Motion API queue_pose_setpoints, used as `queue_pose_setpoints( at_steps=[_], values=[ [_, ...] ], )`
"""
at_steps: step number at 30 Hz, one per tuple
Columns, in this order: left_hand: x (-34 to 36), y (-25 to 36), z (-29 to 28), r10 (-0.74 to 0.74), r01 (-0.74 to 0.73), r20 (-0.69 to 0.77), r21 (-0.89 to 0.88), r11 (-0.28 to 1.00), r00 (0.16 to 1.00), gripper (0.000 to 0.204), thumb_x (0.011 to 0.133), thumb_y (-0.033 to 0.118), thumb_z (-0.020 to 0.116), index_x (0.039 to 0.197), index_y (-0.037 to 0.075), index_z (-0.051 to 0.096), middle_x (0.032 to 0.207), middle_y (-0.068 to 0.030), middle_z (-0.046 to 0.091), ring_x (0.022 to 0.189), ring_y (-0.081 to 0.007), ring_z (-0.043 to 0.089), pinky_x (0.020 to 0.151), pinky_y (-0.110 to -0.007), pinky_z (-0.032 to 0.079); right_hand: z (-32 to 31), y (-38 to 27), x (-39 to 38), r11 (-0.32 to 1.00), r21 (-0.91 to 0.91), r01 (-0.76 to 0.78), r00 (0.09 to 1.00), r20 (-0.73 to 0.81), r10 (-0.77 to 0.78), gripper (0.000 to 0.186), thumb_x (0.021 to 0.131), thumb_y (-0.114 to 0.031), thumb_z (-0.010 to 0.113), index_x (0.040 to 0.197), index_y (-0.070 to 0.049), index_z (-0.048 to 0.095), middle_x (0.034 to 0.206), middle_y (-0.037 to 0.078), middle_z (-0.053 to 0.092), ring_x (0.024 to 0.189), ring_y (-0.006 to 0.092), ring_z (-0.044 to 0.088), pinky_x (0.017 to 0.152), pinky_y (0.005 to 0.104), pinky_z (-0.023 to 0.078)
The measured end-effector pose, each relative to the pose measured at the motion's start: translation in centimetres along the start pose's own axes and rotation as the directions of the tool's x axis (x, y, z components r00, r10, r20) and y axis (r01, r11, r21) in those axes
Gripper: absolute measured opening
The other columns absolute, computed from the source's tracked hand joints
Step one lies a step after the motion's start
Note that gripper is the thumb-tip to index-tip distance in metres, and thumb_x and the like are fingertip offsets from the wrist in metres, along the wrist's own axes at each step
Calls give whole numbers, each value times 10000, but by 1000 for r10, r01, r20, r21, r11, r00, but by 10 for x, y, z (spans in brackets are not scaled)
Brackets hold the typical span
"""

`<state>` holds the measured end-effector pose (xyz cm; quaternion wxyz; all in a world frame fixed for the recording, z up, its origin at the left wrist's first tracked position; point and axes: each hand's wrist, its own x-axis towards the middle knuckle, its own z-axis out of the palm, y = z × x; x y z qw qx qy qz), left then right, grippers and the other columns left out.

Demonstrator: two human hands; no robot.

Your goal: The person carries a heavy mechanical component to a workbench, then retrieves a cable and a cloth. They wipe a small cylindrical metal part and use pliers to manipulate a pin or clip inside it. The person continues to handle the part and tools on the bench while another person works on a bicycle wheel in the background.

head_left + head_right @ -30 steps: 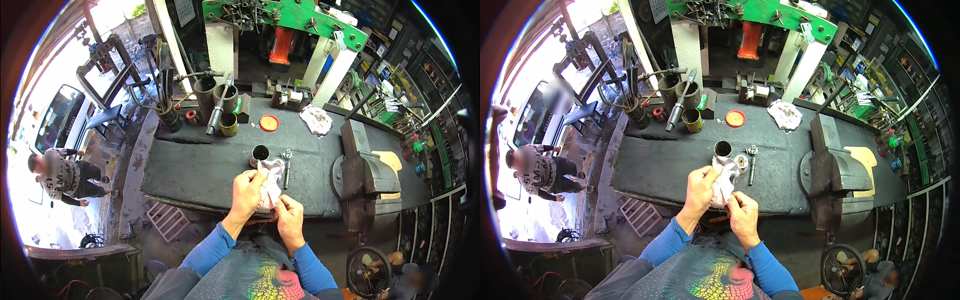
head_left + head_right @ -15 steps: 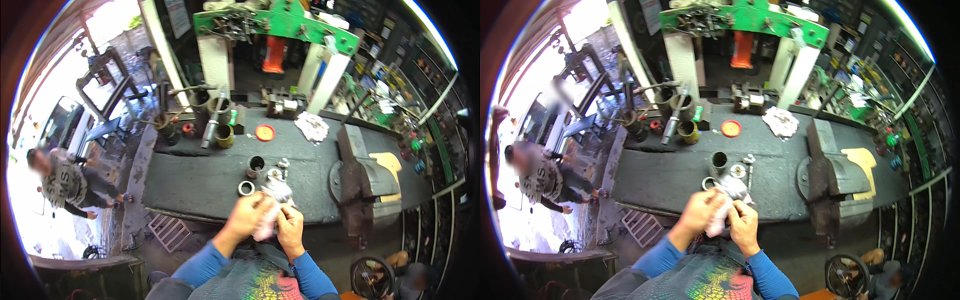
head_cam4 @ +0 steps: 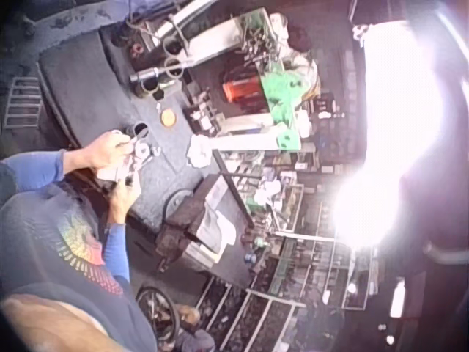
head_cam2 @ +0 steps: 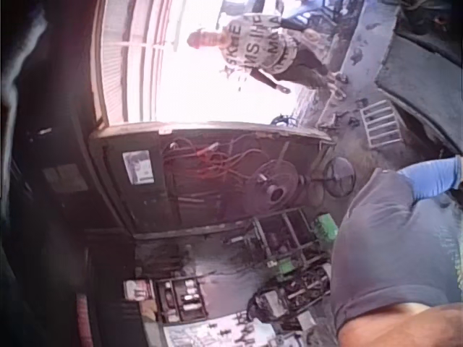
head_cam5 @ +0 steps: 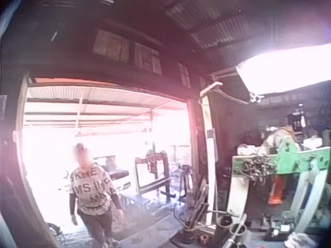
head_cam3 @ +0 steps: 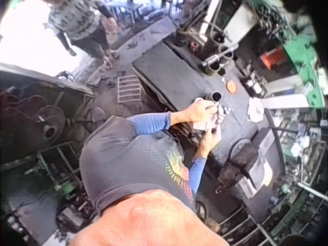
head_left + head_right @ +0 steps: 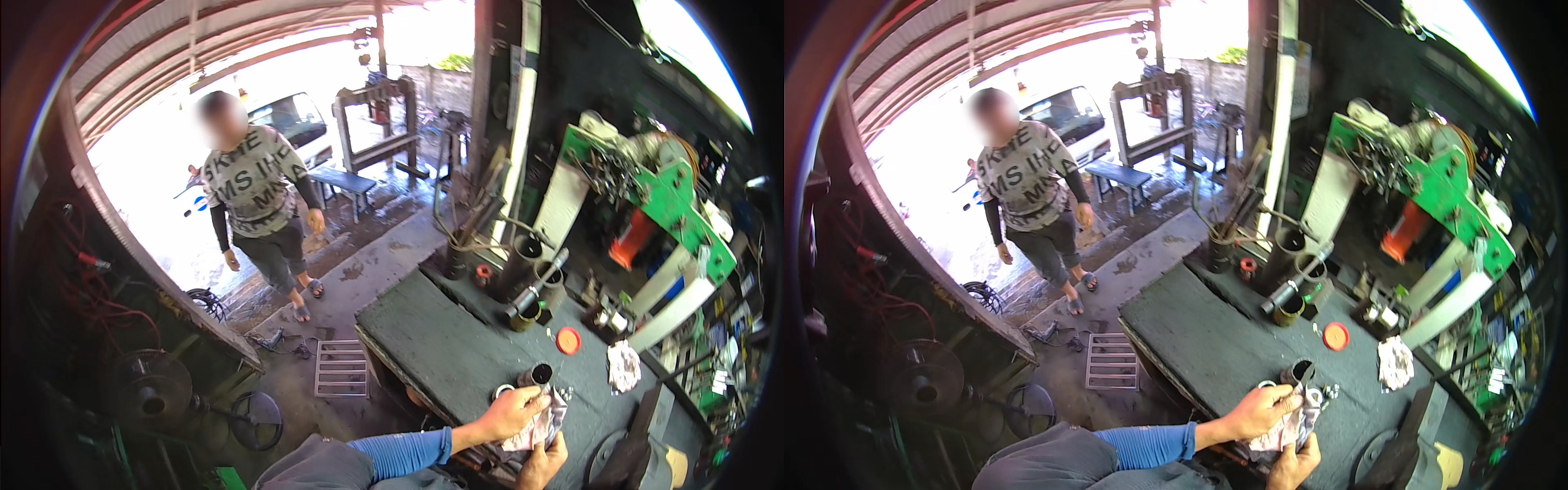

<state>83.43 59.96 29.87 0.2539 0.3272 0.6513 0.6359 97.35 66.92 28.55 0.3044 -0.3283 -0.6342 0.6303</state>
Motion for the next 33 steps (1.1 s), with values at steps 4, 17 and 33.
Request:
queue_pose_setpoints(
  at_steps=[4,17,33],
  values=[
    [-15,-21,7,10,-16,-48,-119,993,999,347,1086,273,578,920,-31,573,736,-97,611,668,-169,523,638,-372,469,23,-51,-16,963,-269,-20,1000,-20,15,245,947,-162,736,1039,62,705,884,59,689,781,135,561,683,330,492],
    [-49,-9,12,24,-34,84,119,992,996,336,1084,304,525,1147,5,664,976,-221,715,877,-441,676,767,-458,536,-16,7,3,977,78,-199,972,145,187,310,1011,-151,642,1241,53,685,1163,98,714,1011,186,657,883,326,530],
    [-61,-23,7,-200,157,301,160,975,933,501,1053,468,576,927,-10,658,733,-141,604,665,-164,522,641,-390,465,-27,-2,3,974,159,-164,981,-82,179,235,963,-96,694,741,-89,617,666,-56,499,569,51,412,505,249,309]
  ],
)
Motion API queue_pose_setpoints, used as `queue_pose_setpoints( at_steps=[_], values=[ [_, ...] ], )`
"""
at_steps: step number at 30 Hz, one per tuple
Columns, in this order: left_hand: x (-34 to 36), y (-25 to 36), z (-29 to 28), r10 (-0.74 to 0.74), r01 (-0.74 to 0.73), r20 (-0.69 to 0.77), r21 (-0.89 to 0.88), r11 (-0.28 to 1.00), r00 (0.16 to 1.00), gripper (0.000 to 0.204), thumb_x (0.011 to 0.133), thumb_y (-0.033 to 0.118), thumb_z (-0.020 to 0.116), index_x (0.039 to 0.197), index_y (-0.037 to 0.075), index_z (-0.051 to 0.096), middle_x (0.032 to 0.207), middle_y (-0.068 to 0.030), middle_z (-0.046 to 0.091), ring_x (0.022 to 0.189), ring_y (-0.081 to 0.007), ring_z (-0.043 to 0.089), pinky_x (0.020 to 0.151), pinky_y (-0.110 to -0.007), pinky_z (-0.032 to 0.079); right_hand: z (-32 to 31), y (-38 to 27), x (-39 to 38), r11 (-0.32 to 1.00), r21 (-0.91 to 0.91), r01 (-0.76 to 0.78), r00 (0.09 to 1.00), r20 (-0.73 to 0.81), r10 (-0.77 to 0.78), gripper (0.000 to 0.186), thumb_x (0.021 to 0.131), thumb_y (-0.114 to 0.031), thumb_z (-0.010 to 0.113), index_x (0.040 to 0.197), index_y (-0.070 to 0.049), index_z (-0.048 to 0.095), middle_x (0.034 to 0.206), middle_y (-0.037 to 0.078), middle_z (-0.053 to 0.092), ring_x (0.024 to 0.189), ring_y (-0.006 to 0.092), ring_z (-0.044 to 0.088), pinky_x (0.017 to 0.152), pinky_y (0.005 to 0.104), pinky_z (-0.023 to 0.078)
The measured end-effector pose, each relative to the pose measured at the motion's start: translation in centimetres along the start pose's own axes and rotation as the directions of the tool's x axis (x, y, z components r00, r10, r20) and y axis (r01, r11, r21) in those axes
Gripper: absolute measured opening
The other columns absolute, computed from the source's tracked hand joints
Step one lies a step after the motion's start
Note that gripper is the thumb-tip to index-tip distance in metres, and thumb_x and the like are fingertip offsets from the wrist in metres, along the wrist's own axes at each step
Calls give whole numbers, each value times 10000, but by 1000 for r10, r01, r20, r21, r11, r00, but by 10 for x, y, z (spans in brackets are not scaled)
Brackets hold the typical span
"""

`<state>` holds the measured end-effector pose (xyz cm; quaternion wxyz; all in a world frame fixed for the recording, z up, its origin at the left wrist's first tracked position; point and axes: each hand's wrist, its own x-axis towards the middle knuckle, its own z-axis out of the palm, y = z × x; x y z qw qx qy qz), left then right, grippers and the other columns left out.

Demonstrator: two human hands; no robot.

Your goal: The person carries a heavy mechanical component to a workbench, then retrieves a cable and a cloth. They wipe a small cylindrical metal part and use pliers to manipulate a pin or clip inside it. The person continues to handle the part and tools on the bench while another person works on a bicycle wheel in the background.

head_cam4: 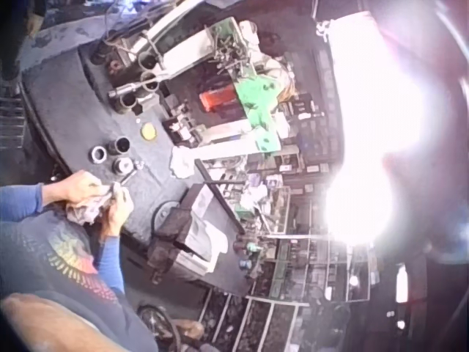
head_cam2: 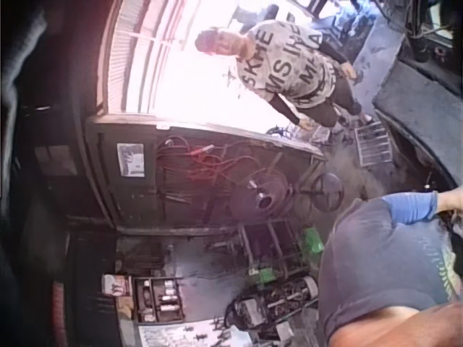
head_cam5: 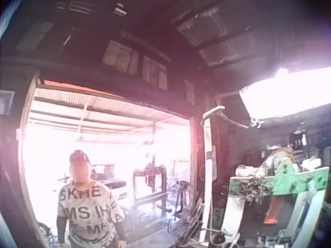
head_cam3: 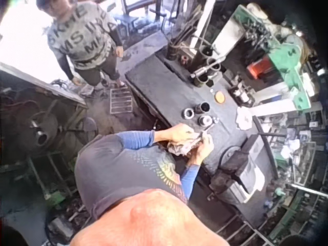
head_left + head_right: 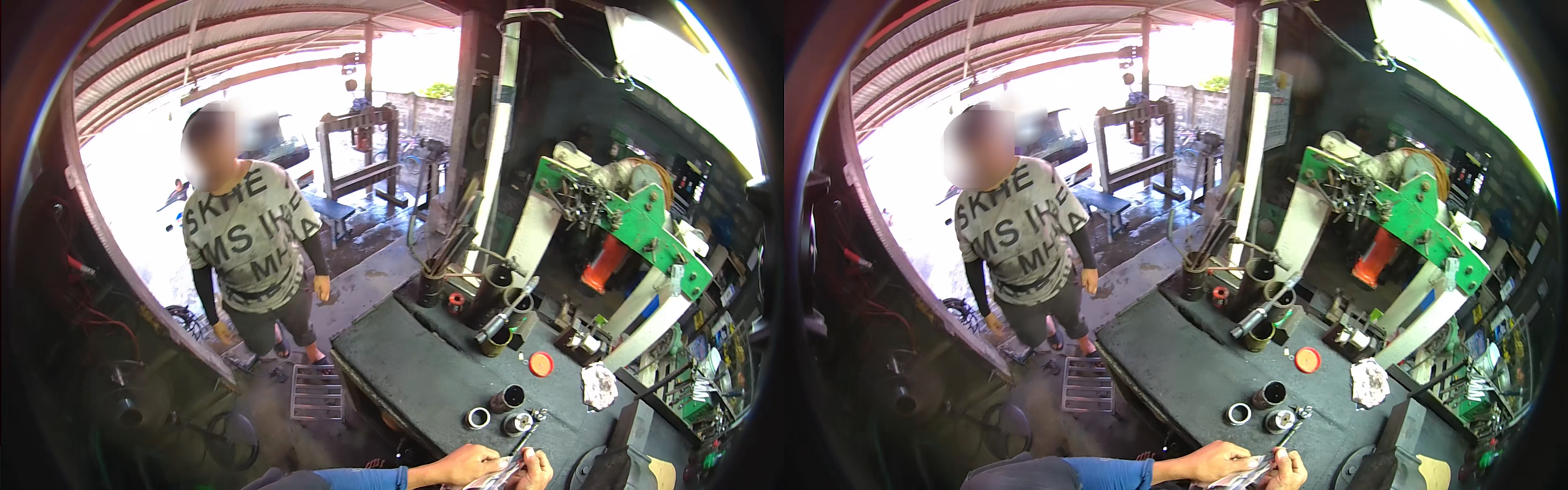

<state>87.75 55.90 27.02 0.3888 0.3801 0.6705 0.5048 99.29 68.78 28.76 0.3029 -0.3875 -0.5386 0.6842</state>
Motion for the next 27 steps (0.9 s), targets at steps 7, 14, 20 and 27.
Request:
queue_pose_setpoints(
  at_steps=[7,14,20,27],
  values=[
    [-34,-60,-30,-191,180,-83,-123,976,978,168,972,147,708,946,-14,747,786,-45,718,729,-81,591,672,-309,525,-86,-73,57,885,290,366,884,-405,-233,152,938,-131,711,822,-46,659,752,-21,547,627,65,446,562,244,357],
    [10,4,-28,-30,-5,-121,-281,960,992,398,1101,301,570,870,-10,661,762,29,633,705,-47,539,604,-278,463,-8,-29,6,990,104,91,990,101,-101,139,905,-77,734,804,11,697,748,12,618,709,84,527,703,251,413],
    [18,28,-3,-16,26,62,-172,985,998,276,1068,232,639,960,-17,696,810,39,632,733,-38,516,627,-257,456,11,-7,-4,990,88,108,994,-3,-108,158,921,-46,748,815,-11,635,752,-10,624,708,58,538,649,252,450],
    [9,49,-2,-87,94,104,-57,994,991,248,1030,185,673,949,-44,722,813,10,680,748,-46,562,658,-257,478,-18,-21,17,961,102,256,960,-142,-241,177,890,-22,754,768,-20,627,727,-32,576,701,62,491,666,254,418]
  ],
)
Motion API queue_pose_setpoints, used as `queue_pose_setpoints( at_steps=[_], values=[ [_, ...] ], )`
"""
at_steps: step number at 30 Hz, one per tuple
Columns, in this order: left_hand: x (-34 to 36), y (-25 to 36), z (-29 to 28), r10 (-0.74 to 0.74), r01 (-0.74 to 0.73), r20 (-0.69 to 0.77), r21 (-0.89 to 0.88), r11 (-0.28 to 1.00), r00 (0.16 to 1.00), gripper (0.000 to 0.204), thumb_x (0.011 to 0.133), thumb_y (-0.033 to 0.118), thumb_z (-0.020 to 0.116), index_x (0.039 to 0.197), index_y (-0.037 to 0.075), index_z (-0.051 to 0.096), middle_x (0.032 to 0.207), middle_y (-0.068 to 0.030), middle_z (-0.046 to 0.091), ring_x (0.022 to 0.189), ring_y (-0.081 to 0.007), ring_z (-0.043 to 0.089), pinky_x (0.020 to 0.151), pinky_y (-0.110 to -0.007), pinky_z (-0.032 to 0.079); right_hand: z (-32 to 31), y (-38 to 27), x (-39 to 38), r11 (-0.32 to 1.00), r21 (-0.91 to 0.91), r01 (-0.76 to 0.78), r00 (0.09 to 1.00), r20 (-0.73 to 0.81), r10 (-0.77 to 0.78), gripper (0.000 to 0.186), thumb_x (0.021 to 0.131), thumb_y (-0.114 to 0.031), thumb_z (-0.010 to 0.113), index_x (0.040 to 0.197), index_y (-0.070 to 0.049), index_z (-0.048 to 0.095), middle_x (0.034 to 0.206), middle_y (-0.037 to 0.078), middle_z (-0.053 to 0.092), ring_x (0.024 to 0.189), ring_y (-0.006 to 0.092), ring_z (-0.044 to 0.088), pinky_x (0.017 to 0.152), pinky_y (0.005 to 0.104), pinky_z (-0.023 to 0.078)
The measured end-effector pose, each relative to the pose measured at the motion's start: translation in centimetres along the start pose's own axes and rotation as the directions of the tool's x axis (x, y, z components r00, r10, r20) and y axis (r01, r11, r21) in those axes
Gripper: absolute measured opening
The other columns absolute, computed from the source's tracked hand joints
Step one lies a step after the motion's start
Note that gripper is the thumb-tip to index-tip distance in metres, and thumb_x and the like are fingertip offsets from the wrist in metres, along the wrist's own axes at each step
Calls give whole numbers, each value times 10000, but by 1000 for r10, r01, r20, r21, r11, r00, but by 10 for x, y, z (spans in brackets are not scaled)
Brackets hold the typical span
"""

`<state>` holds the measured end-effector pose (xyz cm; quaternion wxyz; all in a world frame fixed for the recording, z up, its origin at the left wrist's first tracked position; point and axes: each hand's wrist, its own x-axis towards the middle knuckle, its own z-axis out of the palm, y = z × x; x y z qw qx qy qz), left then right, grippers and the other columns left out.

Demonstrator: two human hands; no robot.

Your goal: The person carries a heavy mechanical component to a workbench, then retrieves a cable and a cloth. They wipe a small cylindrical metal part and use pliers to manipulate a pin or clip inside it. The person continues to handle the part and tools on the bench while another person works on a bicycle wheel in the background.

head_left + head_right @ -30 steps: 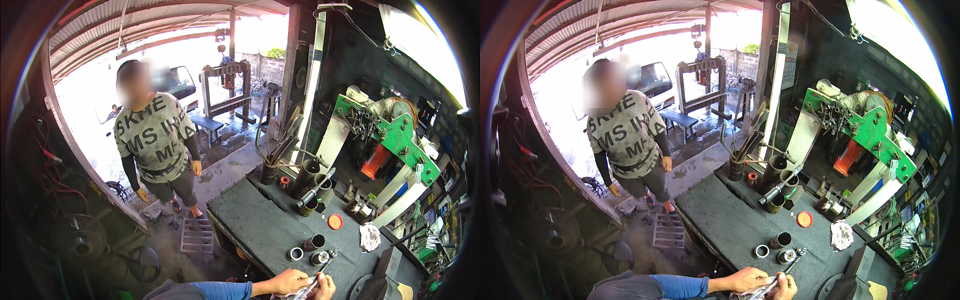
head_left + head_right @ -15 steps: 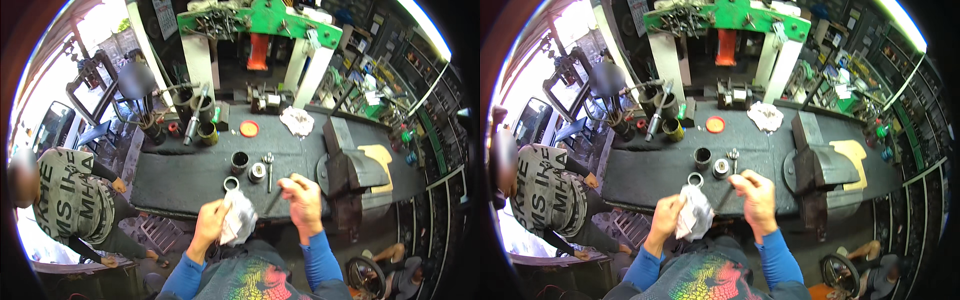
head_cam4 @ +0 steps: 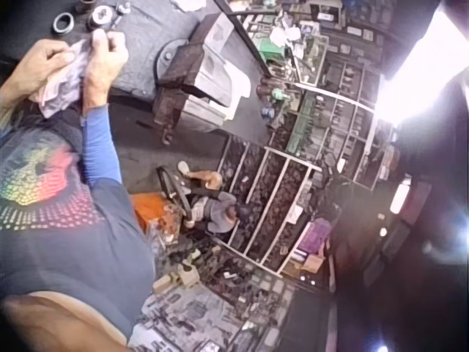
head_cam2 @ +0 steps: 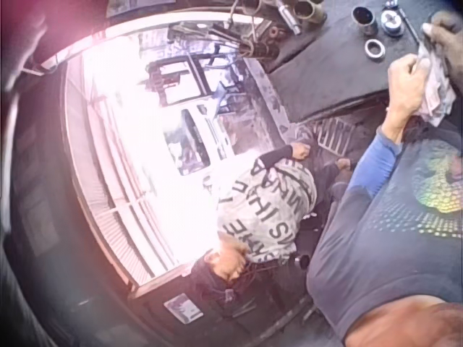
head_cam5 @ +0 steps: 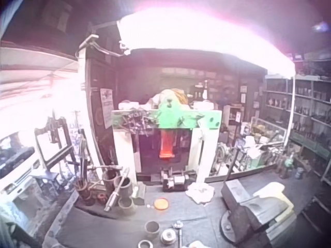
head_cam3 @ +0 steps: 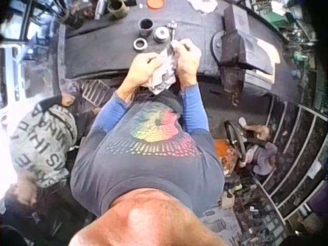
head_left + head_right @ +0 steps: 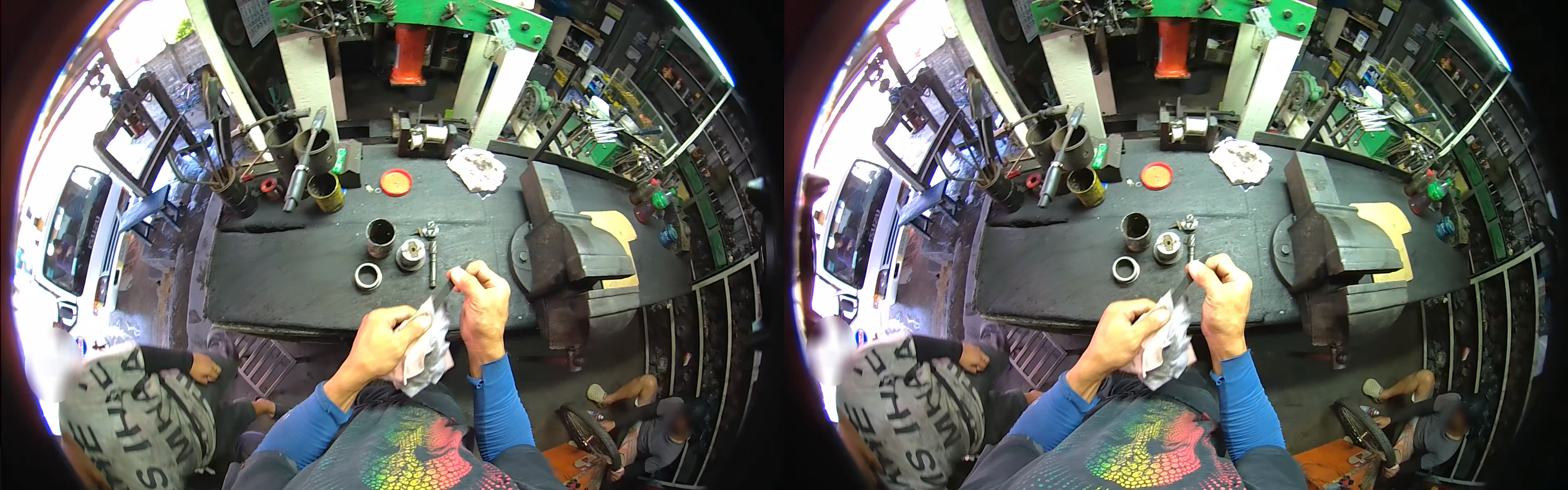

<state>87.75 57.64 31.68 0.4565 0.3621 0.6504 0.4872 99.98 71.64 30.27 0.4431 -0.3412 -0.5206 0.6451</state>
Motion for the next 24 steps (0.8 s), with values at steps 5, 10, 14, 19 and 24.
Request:
queue_pose_setpoints(
  at_steps=[5,10,14,19,24],
  values=[
    [-1,-9,-1,2,1,21,-148,989,1000,261,1005,223,708,1009,-32,759,811,12,704,739,-49,582,670,-260,489,0,-4,3,997,81,-11,1000,-9,12,157,877,-20,760,765,-18,650,736,-18,605,717,67,522,692,248,416],
    [-10,-11,-30,-42,34,43,166,986,998,298,1003,253,683,960,-31,762,745,-34,722,699,-92,600,653,-305,508,-22,-17,20,995,75,65,984,-173,-51,111,892,-97,743,844,2,731,756,7,660,696,82,538,688,254,418],
    [-4,-43,-31,-14,12,-7,-219,976,1000,323,1054,272,640,1003,-31,740,837,7,695,762,-75,595,693,-272,499,-28,-31,20,992,-125,3,998,70,6,98,905,-100,771,862,-18,739,762,-1,664,721,65,531,702,248,411],
    [26,-20,9,110,-108,-2,-213,971,994,282,1047,226,654,1049,-50,709,884,-13,690,809,-78,552,725,-291,491,4,17,-16,983,-155,-97,978,168,123,281,981,-170,759,1194,14,745,1111,56,697,1000,117,637,911,271,503],
    [31,-25,-3,110,-155,-190,-243,957,976,213,1002,167,708,1053,-38,736,857,-47,699,787,-98,604,707,-300,505,-13,9,-44,955,-87,-285,915,270,298,334,969,-116,761,1250,53,701,1108,65,730,984,114,665,936,273,526]
  ],
)
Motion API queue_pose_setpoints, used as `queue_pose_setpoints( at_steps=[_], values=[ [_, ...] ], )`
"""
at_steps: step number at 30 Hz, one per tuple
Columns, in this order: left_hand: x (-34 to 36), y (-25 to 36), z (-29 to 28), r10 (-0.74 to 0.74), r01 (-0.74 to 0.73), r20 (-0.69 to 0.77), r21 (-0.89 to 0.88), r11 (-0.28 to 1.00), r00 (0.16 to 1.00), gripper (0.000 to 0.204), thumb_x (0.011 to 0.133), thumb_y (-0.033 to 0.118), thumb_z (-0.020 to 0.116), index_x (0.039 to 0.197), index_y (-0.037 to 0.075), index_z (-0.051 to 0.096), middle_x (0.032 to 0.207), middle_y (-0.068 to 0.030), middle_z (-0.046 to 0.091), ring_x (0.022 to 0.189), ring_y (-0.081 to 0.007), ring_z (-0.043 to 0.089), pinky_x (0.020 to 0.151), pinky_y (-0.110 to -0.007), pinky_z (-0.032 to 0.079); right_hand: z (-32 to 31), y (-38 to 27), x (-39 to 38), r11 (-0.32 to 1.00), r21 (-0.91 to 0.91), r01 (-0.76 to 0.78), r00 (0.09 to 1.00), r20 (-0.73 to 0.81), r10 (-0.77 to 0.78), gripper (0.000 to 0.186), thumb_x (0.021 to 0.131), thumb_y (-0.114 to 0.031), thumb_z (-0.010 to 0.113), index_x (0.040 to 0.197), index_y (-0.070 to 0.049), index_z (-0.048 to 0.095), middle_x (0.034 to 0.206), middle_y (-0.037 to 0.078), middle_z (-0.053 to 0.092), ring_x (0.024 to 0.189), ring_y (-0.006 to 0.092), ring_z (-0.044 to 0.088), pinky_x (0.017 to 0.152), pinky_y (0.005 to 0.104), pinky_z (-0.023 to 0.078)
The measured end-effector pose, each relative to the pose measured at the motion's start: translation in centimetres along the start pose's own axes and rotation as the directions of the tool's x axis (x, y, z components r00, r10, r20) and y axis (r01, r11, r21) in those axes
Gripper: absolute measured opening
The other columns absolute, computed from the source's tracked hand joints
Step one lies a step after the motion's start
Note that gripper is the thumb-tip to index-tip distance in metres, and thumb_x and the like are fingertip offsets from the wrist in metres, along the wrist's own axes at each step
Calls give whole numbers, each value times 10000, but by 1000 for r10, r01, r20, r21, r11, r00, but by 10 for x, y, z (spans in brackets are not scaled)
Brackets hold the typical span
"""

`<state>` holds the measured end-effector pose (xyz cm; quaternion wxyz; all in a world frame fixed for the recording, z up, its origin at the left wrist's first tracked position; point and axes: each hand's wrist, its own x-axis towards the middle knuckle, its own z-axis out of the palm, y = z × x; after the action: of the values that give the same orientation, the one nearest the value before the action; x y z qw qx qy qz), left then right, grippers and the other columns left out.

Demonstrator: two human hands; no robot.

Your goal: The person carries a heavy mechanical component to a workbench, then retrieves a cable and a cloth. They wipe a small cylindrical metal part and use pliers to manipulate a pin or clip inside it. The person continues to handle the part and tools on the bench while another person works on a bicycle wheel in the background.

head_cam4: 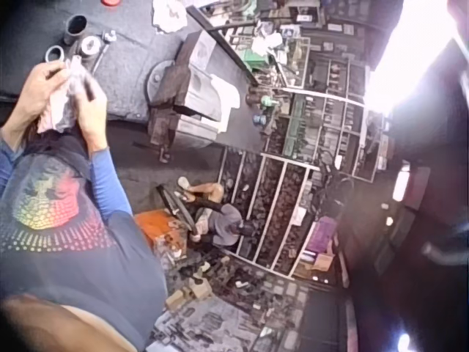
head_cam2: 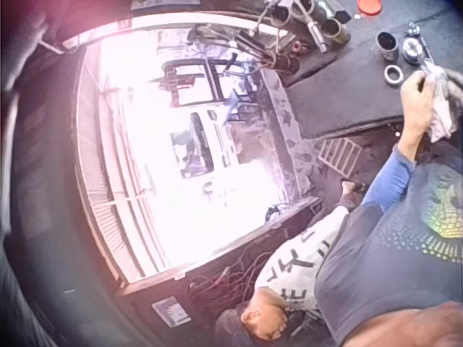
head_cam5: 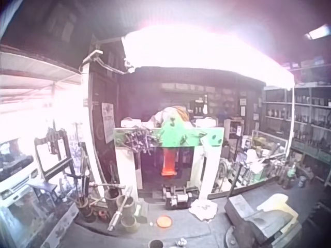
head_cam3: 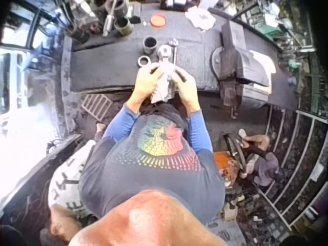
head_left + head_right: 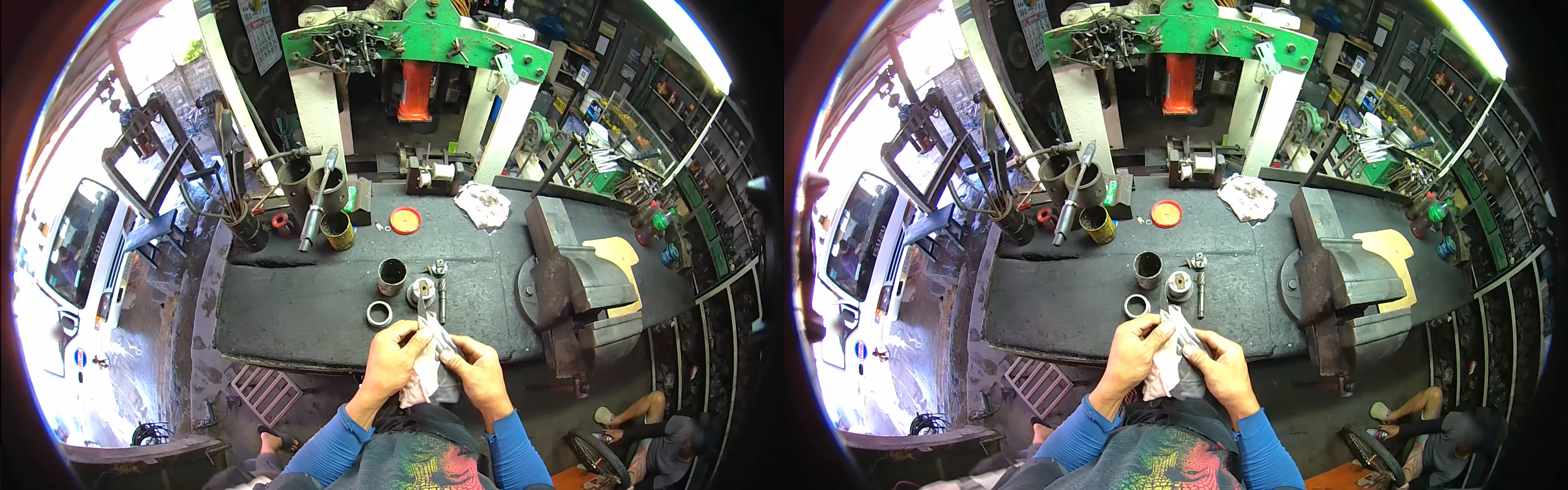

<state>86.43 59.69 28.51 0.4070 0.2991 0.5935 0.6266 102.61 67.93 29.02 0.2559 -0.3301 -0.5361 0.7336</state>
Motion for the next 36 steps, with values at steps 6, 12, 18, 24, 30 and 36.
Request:
queue_pose_setpoints(
  at_steps=[6,12,18,24,30,36],
  values=[
    [-1,-10,8,-95,102,101,-64,993,990,162,1002,110,696,1032,-47,725,883,-34,720,785,-85,631,701,-265,520,-13,18,3,899,-439,10,943,-294,-154,215,908,-145,831,856,-2,680,703,-38,614,659,47,502,577,256,422],
    [1,-14,1,-25,25,-24,-14,1000,999,179,1010,114,687,1000,-61,723,863,-23,713,775,-66,609,700,-260,513,3,1,-12,750,-633,191,817,-321,-479,104,881,-66,779,954,-13,725,839,81,660,661,214,616,656,341,513],
    [-1,-14,2,-33,26,-89,-80,996,995,245,1029,175,690,1084,-59,736,892,-19,717,791,-71,610,720,-255,516,8,24,-11,988,-156,4,995,-95,-19,143,1006,-95,662,1061,11,742,814,14,700,678,64,606,613,233,483],
    [-6,-24,2,-67,42,-115,-201,979,991,238,1024,173,696,1064,-59,726,909,-35,720,805,-74,614,721,-263,514,9,32,-4,993,-92,-80,997,-12,79,116,1022,-81,640,1018,25,689,784,-20,652,665,36,556,601,222,460],
    [-17,-33,1,-125,125,-84,-7,992,989,227,1001,164,709,953,-58,730,819,-32,703,751,-77,598,678,-268,499,10,47,4,986,-165,2,1000,1,-2,99,994,-59,630,925,10,628,775,-31,592,692,33,513,594,237,435],
    [3,-13,-12,-174,147,-106,-223,964,979,223,978,141,716,885,-61,740,745,-4,688,658,-66,581,591,-265,476,14,39,-11,975,-215,-55,998,28,62,59,962,-41,624,931,9,621,764,-45,553,674,38,475,585,244,413]
  ],
)
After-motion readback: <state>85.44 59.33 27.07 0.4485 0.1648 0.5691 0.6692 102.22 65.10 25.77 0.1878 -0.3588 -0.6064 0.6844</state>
